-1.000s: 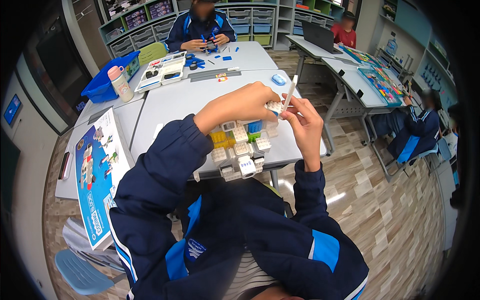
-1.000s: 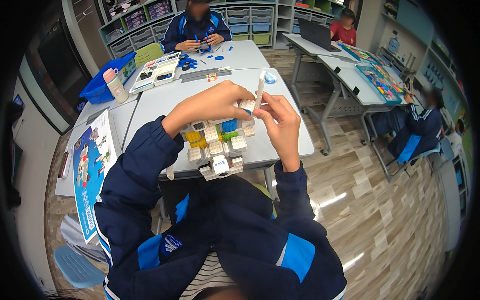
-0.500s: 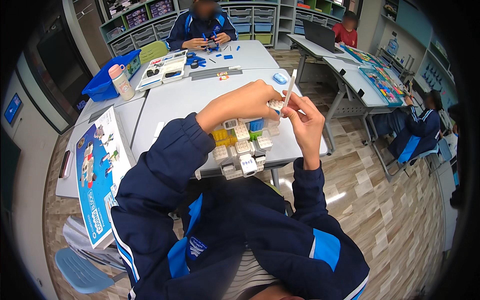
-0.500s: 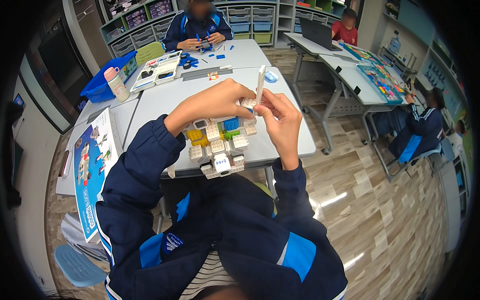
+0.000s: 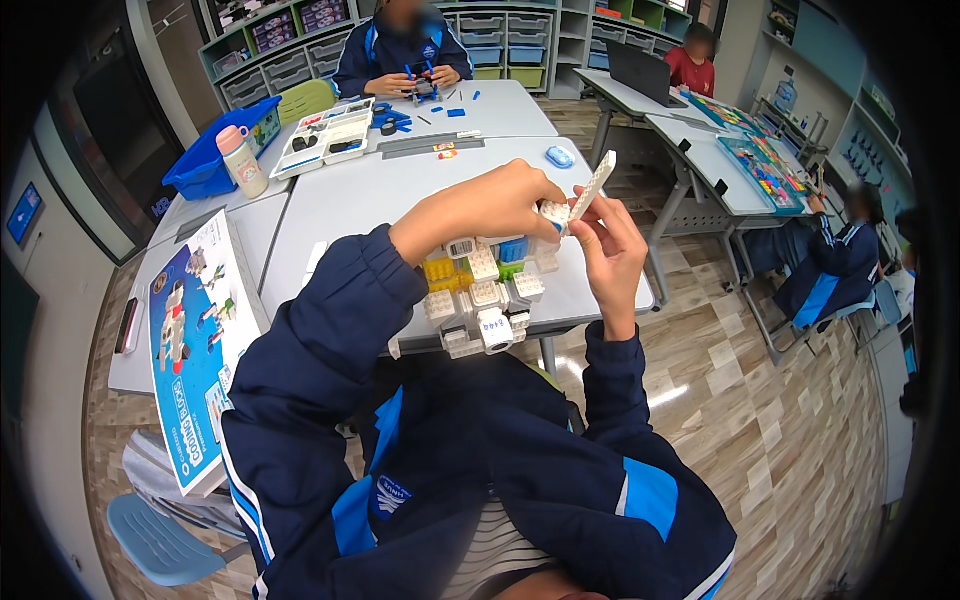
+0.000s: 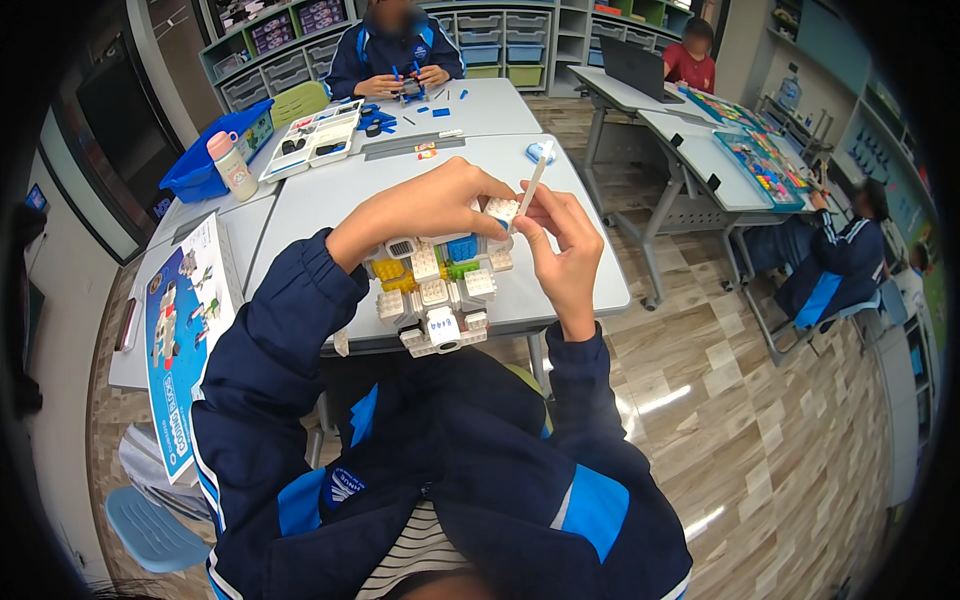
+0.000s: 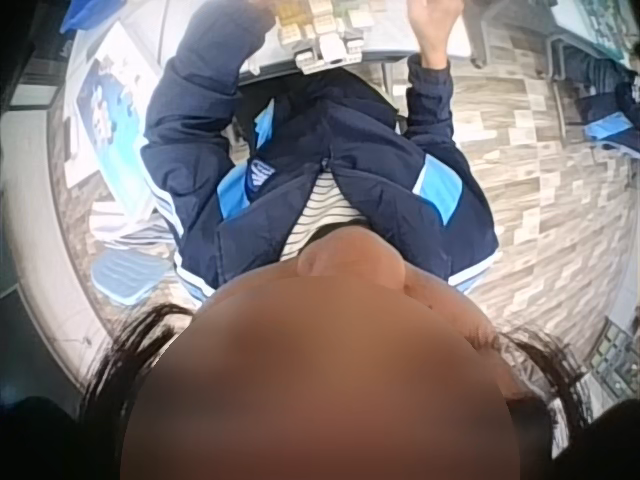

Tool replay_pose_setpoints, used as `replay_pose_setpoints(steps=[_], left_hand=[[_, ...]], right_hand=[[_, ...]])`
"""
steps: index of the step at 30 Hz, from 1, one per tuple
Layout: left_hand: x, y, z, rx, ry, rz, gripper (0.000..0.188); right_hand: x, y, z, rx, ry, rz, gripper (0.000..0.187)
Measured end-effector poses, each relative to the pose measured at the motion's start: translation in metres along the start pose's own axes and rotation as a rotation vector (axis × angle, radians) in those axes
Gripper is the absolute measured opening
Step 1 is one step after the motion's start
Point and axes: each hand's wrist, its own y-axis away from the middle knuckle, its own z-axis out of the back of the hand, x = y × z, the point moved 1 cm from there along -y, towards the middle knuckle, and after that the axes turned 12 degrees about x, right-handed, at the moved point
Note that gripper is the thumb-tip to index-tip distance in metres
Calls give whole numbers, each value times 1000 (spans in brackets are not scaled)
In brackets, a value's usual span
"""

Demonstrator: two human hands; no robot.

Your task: The person assembles a multi-colored block structure on a table, repeatedly picking up individual blocks and attaching them to the growing assembly. They adjust and reposition pieces, occasionally removing and replacing blocks to fit them correctly. The person also opens a box and retrieves additional blocks from inside.

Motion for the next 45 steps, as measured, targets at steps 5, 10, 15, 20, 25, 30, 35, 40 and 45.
replay_pose_setpoints(steps=[5,10,15,20,25,30,35,40,45], left_hand=[[4,-1,0,-21,9,-54,45],[3,-1,1,-23,8,-30,45],[2,1,1,-48,6,-53,44],[3,-1,-1,-41,16,-19,44],[0,1,3,-17,-11,-20,44],[1,2,3,-8,-35,-18,46],[-2,18,12,-20,-86,73,68],[0,87,28,-188,163,132,65],[11,147,-9,-551,415,87,51]], right_hand=[[-1,-4,22,91,-261,-142,34],[5,-3,20,103,17,-102,37],[7,-2,5,38,47,-83,37],[9,-1,1,12,37,-116,37],[8,0,-7,-44,-73,-165,39],[2,-1,-1,18,-140,-197,39],[-9,-10,12,186,-400,-191,34],[-22,-27,-6,222,-389,-166,78],[-33,-48,-38,244,-344,-164,97]])
